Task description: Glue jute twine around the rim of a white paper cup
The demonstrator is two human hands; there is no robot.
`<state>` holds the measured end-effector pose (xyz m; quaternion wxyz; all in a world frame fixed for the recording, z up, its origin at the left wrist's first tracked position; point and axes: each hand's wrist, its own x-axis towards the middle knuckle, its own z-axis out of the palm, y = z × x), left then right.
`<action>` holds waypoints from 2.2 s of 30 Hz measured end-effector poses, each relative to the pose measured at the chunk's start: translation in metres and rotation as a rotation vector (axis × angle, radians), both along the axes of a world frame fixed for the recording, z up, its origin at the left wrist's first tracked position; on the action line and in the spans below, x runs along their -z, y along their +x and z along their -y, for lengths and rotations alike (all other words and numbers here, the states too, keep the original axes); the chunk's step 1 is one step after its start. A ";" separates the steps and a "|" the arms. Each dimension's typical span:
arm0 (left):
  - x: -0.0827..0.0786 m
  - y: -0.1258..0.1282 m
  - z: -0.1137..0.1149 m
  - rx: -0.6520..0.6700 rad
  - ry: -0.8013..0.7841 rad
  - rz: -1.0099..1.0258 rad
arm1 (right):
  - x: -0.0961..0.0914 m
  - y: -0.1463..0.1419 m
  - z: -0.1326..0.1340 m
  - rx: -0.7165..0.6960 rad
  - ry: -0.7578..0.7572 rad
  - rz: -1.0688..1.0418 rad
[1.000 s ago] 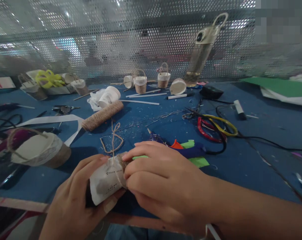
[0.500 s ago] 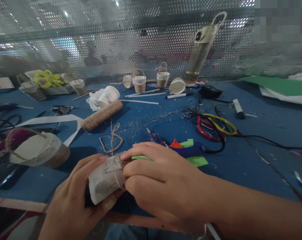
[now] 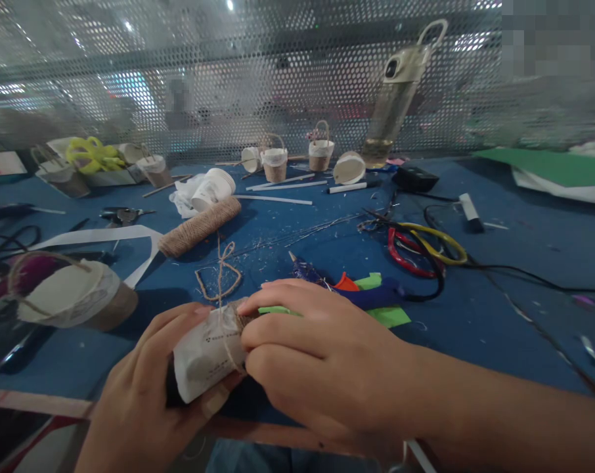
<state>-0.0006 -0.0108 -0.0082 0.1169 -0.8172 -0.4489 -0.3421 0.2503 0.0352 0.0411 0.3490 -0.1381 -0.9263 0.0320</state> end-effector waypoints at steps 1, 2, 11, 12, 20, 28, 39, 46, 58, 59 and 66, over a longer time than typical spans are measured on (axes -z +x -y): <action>0.000 0.000 0.000 0.000 -0.007 -0.002 | 0.001 0.000 0.000 -0.003 0.000 0.001; 0.000 0.000 0.001 0.005 -0.011 -0.005 | 0.002 0.000 0.000 -0.003 0.005 -0.003; -0.002 0.001 0.001 0.011 -0.008 0.011 | 0.001 0.001 0.001 0.009 -0.020 0.011; -0.002 0.001 0.000 0.010 -0.009 0.016 | 0.001 0.000 0.001 0.007 -0.019 0.008; 0.000 -0.003 0.001 -0.002 -0.028 -0.002 | 0.003 0.001 0.003 0.048 -0.063 -0.022; -0.001 -0.001 0.001 0.005 -0.014 -0.001 | 0.005 -0.001 0.002 0.056 0.034 0.023; 0.000 -0.001 0.001 -0.001 -0.024 0.011 | 0.001 0.000 0.001 0.019 -0.015 0.006; 0.000 -0.001 0.001 -0.001 -0.010 -0.002 | -0.001 0.001 0.001 0.001 -0.061 0.030; 0.001 -0.002 0.000 0.001 -0.016 0.000 | 0.009 0.002 -0.007 0.000 -0.190 -0.240; 0.000 -0.002 0.000 0.003 -0.016 0.001 | 0.008 0.002 -0.008 0.004 -0.187 -0.228; -0.003 0.002 0.000 -0.013 0.009 0.010 | 0.005 0.006 -0.012 -0.012 -0.207 -0.152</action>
